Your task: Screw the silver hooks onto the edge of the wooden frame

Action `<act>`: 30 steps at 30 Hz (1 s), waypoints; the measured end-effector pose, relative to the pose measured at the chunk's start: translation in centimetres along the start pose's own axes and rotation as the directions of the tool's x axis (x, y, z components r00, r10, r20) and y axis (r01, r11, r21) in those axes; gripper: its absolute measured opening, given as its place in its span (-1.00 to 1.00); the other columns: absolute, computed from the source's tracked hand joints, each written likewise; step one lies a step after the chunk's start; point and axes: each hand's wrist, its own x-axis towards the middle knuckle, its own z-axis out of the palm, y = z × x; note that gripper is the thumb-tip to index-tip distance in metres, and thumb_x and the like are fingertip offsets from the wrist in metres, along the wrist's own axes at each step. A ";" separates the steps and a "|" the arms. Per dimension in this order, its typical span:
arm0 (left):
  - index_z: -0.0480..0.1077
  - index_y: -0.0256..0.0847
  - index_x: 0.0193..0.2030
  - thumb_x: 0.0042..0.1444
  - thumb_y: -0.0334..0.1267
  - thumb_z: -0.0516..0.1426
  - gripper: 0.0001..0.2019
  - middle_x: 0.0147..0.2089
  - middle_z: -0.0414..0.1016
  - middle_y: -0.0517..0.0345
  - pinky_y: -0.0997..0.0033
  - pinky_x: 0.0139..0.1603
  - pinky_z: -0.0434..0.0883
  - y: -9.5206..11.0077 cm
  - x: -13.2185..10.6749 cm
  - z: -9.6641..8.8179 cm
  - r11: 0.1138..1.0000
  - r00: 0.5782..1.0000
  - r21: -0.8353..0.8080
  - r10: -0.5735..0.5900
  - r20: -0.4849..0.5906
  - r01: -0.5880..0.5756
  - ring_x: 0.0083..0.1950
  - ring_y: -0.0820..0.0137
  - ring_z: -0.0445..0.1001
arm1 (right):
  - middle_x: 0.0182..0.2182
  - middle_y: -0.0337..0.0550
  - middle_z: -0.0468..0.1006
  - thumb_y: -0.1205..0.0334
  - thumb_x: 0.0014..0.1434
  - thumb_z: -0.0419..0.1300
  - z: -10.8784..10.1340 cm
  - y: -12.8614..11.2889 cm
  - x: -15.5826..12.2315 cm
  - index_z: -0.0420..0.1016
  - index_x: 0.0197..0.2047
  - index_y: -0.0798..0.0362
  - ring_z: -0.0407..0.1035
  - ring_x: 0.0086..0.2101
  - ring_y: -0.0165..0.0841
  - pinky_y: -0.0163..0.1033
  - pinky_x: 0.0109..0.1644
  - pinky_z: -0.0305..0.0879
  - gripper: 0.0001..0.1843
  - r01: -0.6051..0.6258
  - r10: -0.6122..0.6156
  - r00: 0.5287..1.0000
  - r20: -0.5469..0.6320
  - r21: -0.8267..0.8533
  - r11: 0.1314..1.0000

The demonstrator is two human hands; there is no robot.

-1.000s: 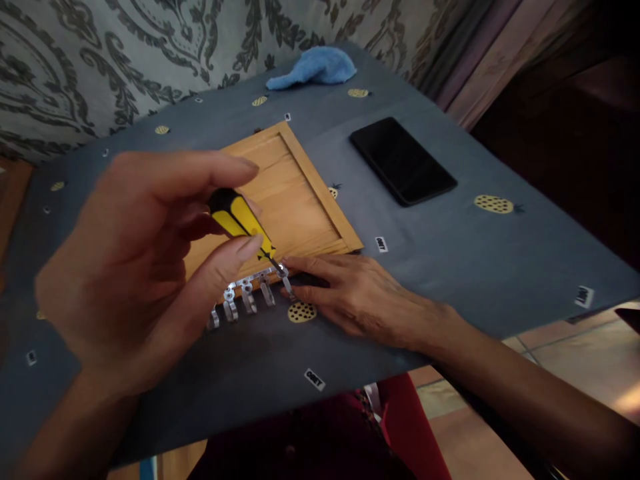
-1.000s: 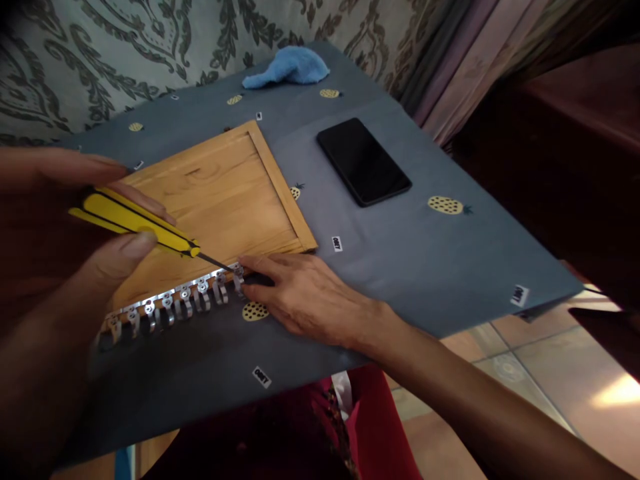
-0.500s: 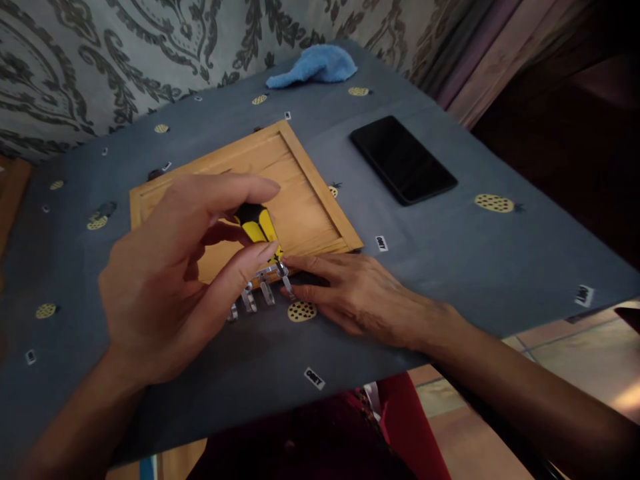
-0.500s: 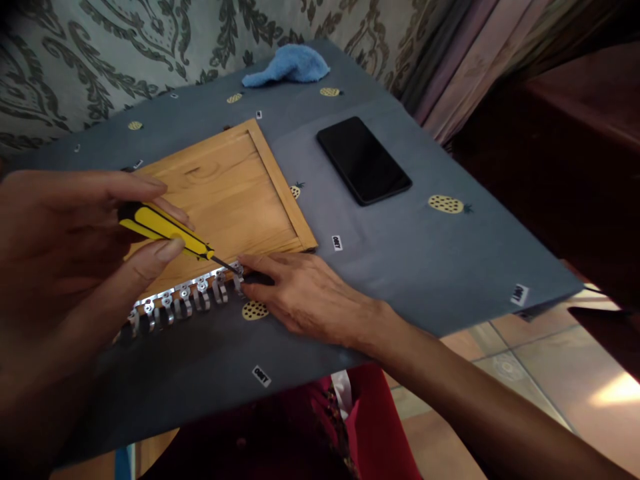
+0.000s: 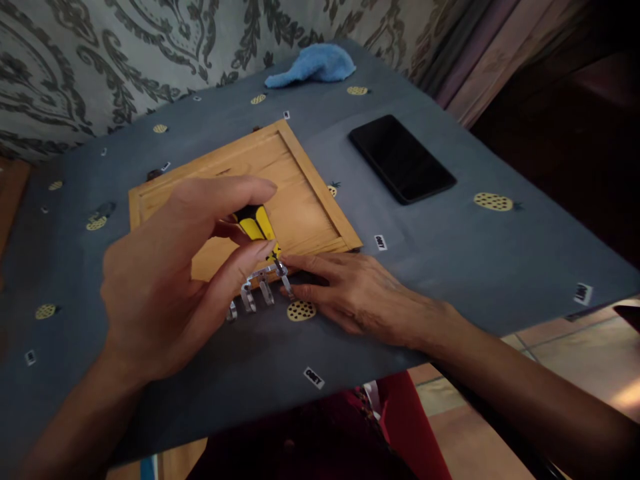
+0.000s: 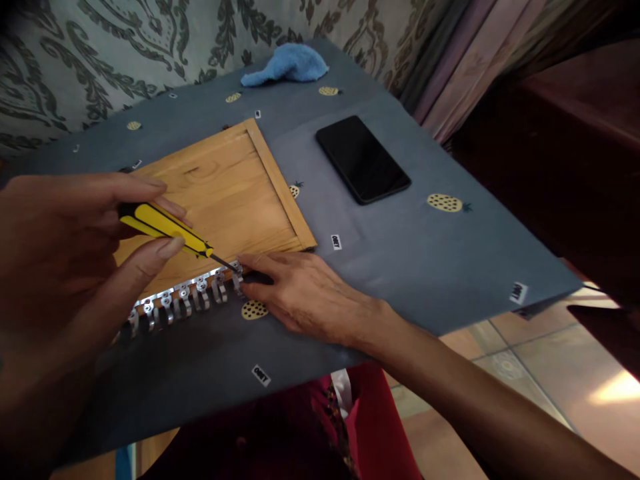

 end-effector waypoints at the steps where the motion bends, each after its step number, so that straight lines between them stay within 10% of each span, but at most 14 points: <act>1: 0.46 -0.10 0.05 0.17 -0.27 0.19 -0.71 -0.06 0.59 0.19 0.33 -0.14 0.54 0.0 0.1 0.0 1.000 1.000 0.004 0.003 -0.007 -0.003 -0.31 0.44 0.54 | 0.22 0.02 0.43 0.41 0.25 0.08 0.0 0.0 0.0 0.55 0.00 0.03 0.52 -0.10 -0.23 -0.11 -0.12 0.47 -0.67 0.000 0.000 1.000 0.001 -0.002 1.000; 9: 0.49 -0.24 0.00 0.21 -0.19 0.21 -0.73 -0.27 0.54 0.12 0.38 -0.23 0.52 0.1 0.2 0.2 0.966 0.983 0.198 0.177 -0.037 -0.167 -0.30 0.42 0.53 | 0.22 0.04 0.44 0.41 0.25 0.07 -0.1 0.0 0.1 0.56 -0.01 0.04 0.53 -0.11 -0.22 -0.13 -0.15 0.47 -0.68 0.001 -0.001 1.000 -0.001 -0.010 1.000; 19: 0.42 -0.04 0.07 0.17 -0.34 0.22 -0.68 -0.01 0.56 0.26 0.32 -0.16 0.62 0.5 -0.1 -0.1 0.996 0.999 -0.079 0.037 -0.004 -0.037 -0.10 0.33 0.60 | 0.19 0.02 0.46 0.39 0.27 0.07 0.1 0.0 0.1 0.56 -0.01 0.04 0.54 -0.12 -0.22 -0.12 -0.14 0.49 -0.69 0.005 -0.005 1.000 -0.019 -0.005 1.000; 27: 0.49 -0.04 -0.03 0.19 -0.28 0.22 -0.79 -0.24 0.57 0.24 0.31 -0.19 0.53 0.3 0.0 0.4 0.977 0.979 0.114 0.190 -0.073 -0.181 -0.25 0.37 0.55 | 0.20 0.03 0.45 0.41 0.25 0.08 0.0 0.0 0.0 0.56 -0.03 0.05 0.54 -0.11 -0.22 -0.13 -0.14 0.48 -0.70 -0.003 0.003 1.000 -0.004 -0.004 1.000; 30: 0.45 -0.04 0.07 0.17 -0.33 0.23 -0.69 -0.04 0.56 0.29 0.36 -0.10 0.55 0.4 -0.2 -0.2 0.995 0.994 0.011 0.100 -0.038 -0.100 -0.16 0.40 0.55 | 0.20 0.01 0.45 0.40 0.25 0.09 0.0 0.0 0.0 0.55 0.01 0.04 0.52 -0.10 -0.22 -0.13 -0.12 0.47 -0.68 0.003 -0.003 1.000 -0.006 -0.003 1.000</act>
